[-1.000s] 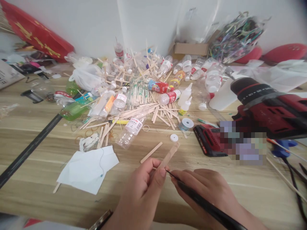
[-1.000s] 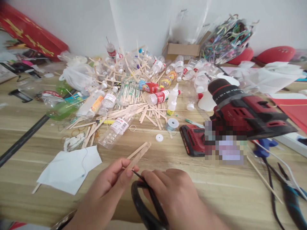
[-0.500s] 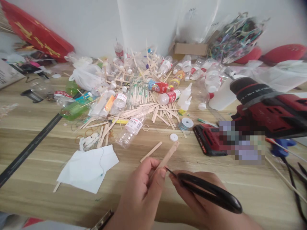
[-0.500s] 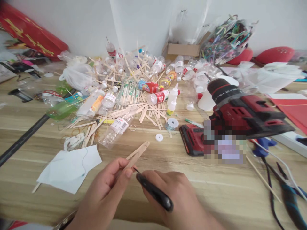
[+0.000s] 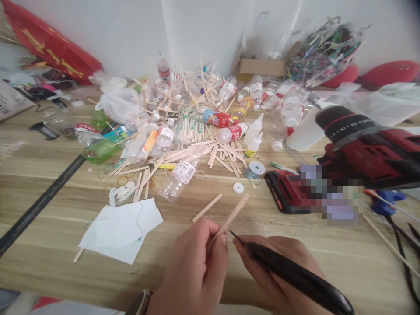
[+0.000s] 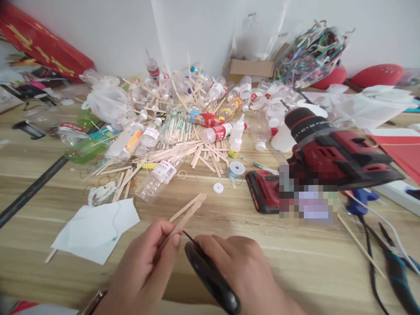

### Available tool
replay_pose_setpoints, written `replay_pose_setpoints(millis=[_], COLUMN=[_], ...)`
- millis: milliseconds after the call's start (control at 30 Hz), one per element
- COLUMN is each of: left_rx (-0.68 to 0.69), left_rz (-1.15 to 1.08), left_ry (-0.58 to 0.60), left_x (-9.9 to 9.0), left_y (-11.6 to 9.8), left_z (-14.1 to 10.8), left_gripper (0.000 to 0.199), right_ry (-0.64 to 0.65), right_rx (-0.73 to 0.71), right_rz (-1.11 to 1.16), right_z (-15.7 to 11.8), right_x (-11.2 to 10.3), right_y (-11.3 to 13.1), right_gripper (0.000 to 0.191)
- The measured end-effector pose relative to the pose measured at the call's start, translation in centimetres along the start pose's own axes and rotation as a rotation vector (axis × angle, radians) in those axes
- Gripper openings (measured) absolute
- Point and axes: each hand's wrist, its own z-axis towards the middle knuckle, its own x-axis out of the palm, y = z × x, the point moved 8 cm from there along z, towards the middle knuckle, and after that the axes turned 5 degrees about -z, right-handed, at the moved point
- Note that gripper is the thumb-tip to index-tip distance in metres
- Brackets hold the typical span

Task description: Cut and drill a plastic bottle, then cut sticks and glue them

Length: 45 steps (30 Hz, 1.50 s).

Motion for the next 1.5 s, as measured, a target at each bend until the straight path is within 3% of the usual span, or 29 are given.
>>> replay_pose_setpoints(millis=[200,333,600,867,1033,1233,1400,1500], left_rx=[0.514,0.625,0.656,0.635,0.554,0.588,0.614,0.637], left_rz=[0.446,0.654,0.650,0.543,0.536,0.549,0.567,0.606], left_ry=[-0.164,-0.201,-0.145,-0.186,-0.162,-0.183,-0.171,-0.149], left_x=[-0.8,-0.6,-0.3,-0.5,-0.3,-0.4,-0.3,-0.1], left_y=[-3.3,-3.6,-3.9,-4.4,-3.9,-4.2,-4.2,-4.2], left_z=[-0.7,-1.3,-1.7,-1.5,-1.4,-1.7,-1.8,-2.0], left_gripper=[0.013,0.018,0.021,0.019,0.018,0.019,0.018,0.016], right_ry=[-0.017,-0.019,-0.068,-0.095,-0.059,-0.060,0.048,-0.003], right_rx=[-0.091,-0.096,-0.100,-0.069,-0.081,-0.090,-0.060,-0.087], right_rz=[0.025,0.021,-0.002,-0.008,-0.004,0.003,0.014,0.002], right_z=[0.1,-0.1,-0.1,0.0,-0.4,-0.7,-0.8,-0.8], right_x=[-0.2,-0.2,-0.6,-1.1,-0.5,-0.5,0.1,-0.2], right_y=[0.2,0.1,0.6,1.0,0.6,0.6,0.4,0.5], right_gripper=[0.016,0.016,0.016,0.017,0.015,0.017,0.013,0.013])
